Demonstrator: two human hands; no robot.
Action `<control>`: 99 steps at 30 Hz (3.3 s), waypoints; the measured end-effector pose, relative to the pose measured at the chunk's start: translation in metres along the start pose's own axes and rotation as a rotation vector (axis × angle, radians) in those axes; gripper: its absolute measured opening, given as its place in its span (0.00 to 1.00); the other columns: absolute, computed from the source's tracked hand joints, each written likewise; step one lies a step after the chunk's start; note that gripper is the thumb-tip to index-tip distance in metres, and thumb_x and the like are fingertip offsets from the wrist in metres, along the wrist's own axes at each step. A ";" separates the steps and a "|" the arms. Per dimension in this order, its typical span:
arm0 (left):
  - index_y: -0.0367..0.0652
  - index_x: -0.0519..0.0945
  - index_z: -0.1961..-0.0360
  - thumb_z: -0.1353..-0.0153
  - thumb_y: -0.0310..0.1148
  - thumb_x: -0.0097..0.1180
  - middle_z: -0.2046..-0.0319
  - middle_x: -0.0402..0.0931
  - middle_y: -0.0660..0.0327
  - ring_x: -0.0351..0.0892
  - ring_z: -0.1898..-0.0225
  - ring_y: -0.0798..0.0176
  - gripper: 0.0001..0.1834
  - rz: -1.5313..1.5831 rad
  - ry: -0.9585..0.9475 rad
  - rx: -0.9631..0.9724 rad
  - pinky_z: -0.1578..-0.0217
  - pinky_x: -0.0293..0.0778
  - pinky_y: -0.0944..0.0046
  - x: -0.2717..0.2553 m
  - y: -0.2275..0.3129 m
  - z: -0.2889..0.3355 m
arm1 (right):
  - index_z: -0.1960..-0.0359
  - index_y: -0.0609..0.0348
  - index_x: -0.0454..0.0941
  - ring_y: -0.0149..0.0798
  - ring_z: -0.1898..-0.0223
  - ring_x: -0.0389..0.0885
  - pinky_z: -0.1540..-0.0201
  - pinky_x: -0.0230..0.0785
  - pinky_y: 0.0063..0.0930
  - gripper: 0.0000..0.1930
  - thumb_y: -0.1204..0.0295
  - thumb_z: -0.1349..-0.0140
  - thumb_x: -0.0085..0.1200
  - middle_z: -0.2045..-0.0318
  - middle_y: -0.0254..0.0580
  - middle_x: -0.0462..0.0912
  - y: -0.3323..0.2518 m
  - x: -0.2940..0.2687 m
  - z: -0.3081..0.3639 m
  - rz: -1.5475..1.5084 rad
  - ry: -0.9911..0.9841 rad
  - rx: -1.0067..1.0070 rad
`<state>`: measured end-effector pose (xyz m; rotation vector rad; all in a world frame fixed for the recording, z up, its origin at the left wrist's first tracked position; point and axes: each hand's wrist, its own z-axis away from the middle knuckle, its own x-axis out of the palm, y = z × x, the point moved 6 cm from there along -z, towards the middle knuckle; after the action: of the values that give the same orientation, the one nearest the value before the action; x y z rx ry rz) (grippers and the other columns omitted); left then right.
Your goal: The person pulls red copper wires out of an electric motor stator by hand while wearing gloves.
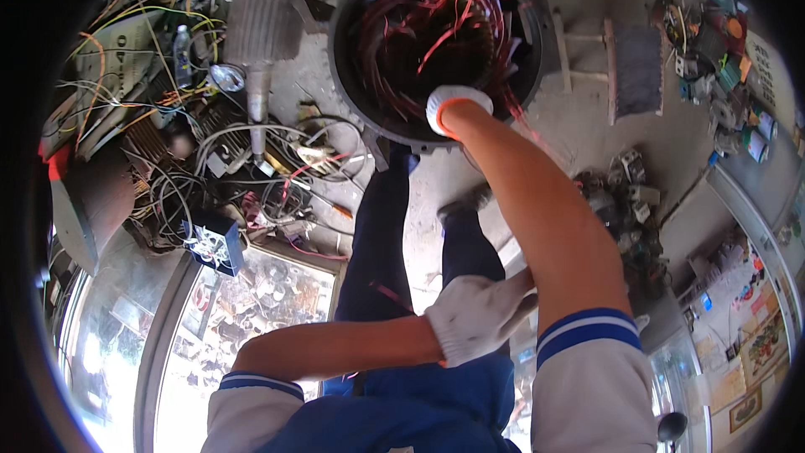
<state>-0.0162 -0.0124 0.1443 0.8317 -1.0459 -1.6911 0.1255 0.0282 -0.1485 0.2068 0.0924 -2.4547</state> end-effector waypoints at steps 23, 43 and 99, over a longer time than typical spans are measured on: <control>0.40 0.79 0.44 0.24 0.55 0.61 0.55 0.82 0.52 0.86 0.57 0.56 0.27 0.758 0.275 -0.655 0.55 0.85 0.54 0.110 -0.141 0.001 | 0.53 0.56 0.84 0.60 0.62 0.90 0.58 0.79 0.56 0.11 0.63 0.25 0.55 0.69 0.54 0.89 0.064 0.313 0.339 -0.483 0.596 -0.130; 0.47 0.84 0.47 0.22 0.45 0.56 0.63 0.84 0.59 0.83 0.71 0.65 0.15 0.685 0.651 -0.576 0.72 0.87 0.58 0.127 -0.222 -0.024 | 0.35 0.50 0.84 0.58 0.59 0.87 0.52 0.80 0.49 0.23 0.71 0.31 0.56 0.59 0.54 0.88 0.009 0.812 0.573 -0.839 0.206 0.503; 0.50 0.87 0.51 0.18 0.42 0.55 0.71 0.79 0.62 0.76 0.78 0.64 0.12 1.084 0.613 -0.556 0.76 0.80 0.58 0.099 -0.243 -0.038 | 0.51 0.42 0.88 0.57 0.68 0.90 0.62 0.82 0.49 0.13 0.69 0.34 0.56 0.72 0.46 0.88 0.032 0.701 0.489 -0.717 0.305 0.157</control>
<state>-0.1029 -0.0710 -0.0990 0.2540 -0.3912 -0.6427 -0.4534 -0.4885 0.2120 0.7240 0.1215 -3.1228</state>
